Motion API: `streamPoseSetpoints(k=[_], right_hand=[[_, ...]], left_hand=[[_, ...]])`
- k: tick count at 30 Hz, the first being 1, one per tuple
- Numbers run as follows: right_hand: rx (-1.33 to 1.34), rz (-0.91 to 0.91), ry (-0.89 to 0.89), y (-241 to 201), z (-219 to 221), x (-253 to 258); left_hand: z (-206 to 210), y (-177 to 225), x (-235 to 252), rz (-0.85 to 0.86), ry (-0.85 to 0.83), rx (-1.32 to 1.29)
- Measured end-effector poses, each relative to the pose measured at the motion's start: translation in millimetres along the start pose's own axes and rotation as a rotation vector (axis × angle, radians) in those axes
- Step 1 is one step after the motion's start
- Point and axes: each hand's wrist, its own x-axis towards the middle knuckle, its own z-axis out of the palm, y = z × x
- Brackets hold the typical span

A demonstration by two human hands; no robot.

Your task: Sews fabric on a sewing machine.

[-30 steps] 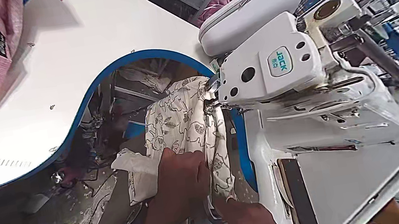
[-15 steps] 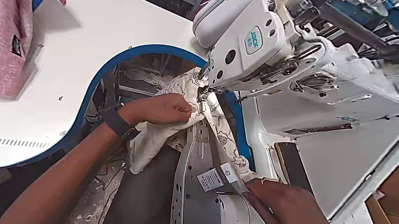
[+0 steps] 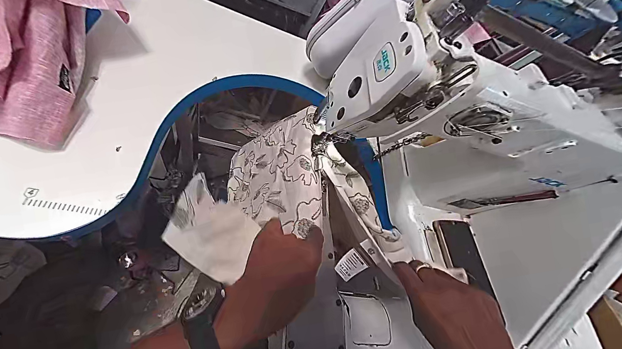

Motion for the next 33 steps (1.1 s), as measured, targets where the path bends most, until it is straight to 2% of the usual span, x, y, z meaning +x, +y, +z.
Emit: streamPoseSetpoints(k=[2,5,8,12,16,22,24,26,28,31,32,33], right_hand=[[0.159,-0.046,-0.057,-38.5,-31.4,5.6],[0.299,-0.13,-0.082,-77.0,-28.3,19.0],[0.284,-0.171,-0.142,-68.2,-23.1,41.9],[0.268,-0.103,-0.194,-64.8,-33.9,60.1],[0.27,-0.094,-0.137,-64.7,-19.1,71.5],[0.233,-0.096,-0.001,-52.5,2.2,96.3],[0.351,-0.043,0.032,-37.3,4.7,94.9],[0.534,0.05,0.07,-2.7,1.3,89.1],[0.695,0.154,0.096,27.0,3.9,79.5],[0.603,0.257,0.183,32.1,12.5,63.5],[0.569,0.263,0.208,28.9,17.1,56.7],[0.549,0.259,0.229,24.7,24.0,49.2]], left_hand=[[27.5,7.2,-19.7,-0.151,0.132,-0.143],[38.7,8.6,-27.0,-0.262,0.081,-0.361],[37.4,-15.1,-4.4,-0.207,0.046,-0.464],[24.9,-21.2,-1.5,-0.162,-0.002,-0.453],[23.5,-38.3,3.2,-0.118,-0.203,-0.616],[40.8,-55.1,27.6,-0.126,-0.076,-0.775],[38.7,-43.7,33.9,-0.203,-0.022,-0.688],[29.8,-24.9,48.3,-0.246,-0.023,-0.454],[18.7,-6.0,76.5,-0.248,-0.331,-0.307],[11.2,8.8,104.0,-0.209,-0.571,-0.185],[6.9,11.3,95.6,-0.235,-0.544,-0.203],[7.1,13.5,78.2,-0.276,-0.433,-0.209]])
